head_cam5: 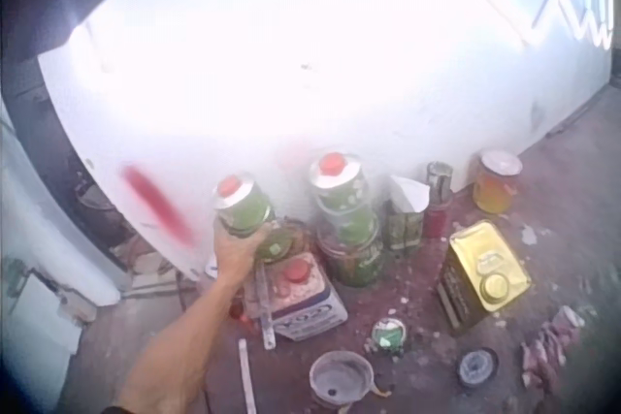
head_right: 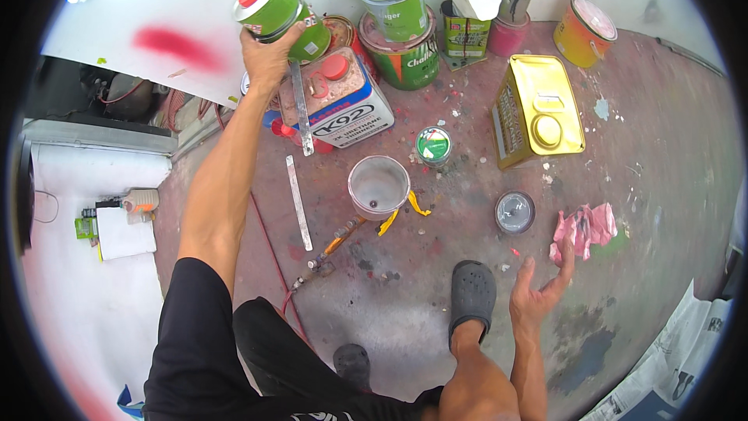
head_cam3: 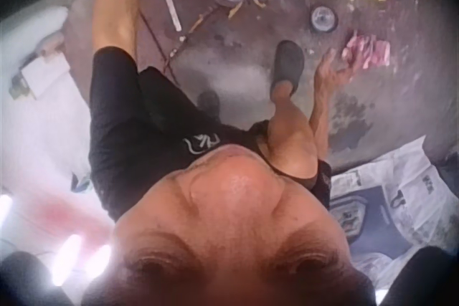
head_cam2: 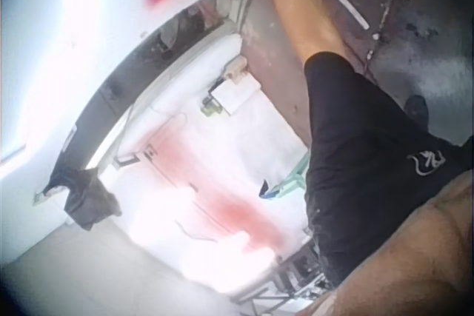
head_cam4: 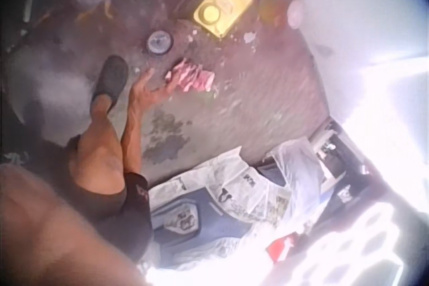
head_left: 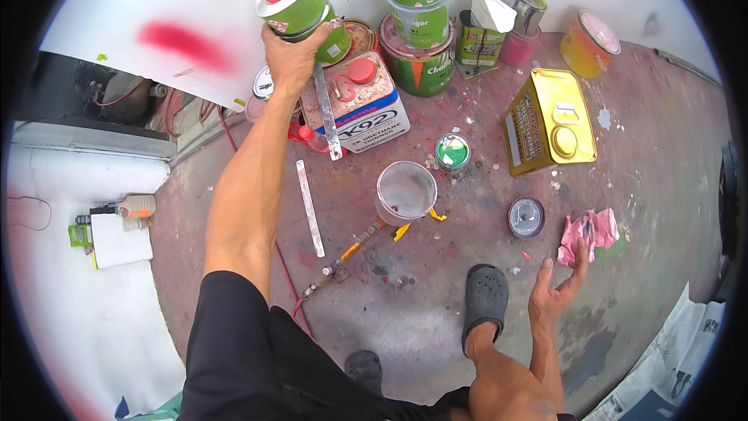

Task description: The person uses a spray gun to apply paint to a car part covered with newspaper and plastic. They then sit on the floor, open a paint can, pour paint into the spray gun cup, and prepare the tool for further use.

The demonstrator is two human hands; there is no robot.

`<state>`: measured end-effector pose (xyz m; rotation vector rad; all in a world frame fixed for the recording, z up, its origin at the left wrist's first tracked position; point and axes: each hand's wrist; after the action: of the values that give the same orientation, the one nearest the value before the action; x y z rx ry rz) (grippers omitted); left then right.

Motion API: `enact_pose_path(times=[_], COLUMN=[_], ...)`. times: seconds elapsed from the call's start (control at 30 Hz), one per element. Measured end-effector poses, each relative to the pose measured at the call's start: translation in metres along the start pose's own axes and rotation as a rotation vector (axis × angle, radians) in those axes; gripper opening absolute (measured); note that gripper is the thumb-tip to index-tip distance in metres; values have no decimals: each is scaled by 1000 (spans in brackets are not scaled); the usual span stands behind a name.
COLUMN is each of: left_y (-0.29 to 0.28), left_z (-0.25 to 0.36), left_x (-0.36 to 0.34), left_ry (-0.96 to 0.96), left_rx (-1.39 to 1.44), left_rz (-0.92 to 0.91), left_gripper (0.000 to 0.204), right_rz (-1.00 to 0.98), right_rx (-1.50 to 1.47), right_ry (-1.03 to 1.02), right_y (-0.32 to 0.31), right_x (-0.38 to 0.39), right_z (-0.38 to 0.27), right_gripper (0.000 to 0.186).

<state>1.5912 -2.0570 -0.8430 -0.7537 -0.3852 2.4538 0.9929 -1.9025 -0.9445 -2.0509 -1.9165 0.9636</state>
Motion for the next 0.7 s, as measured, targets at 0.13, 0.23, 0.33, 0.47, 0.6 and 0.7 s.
enact_pose_path(times=[0.13, 0.23, 0.33, 0.47, 0.6, 0.7], left_y=[-19, -48, -68, -119, -170, -185], left_z=[5, 33, 88, 147, 171, 186], left_x=[-14, -5, 30, 97, 194, 277], left_ry=[122, 198, 228, 117, 85, -16], left_rx=[42, 94, 270, 137, -135, -143], left_rz=[12, -99, -123, -284, -419, -758], left_gripper=[103, 89, 69, 51, 69, 81], right_rz=[4, 27, 58, 68, -83, -229], right_rx=[2, -49, -139, -285, -402, -494], right_ry=[-37, -81, -158, -221, -328, -388], right_y=[6, 8, 0, -16, -39, -36], right_x=[-4, -11, -28, -53, -72, -76], right_z=[-5, -15, -32, -63, -101, -138], right_gripper=[77, 77, 76, 80, 104, 121])
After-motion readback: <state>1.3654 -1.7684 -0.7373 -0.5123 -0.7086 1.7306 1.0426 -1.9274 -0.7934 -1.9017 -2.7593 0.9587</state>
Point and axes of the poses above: each hand's wrist, its own x-axis away from the middle knuckle, its own y-axis out of the palm, z = x × y, and after that the axes turned 1 degree about -x, right-handed
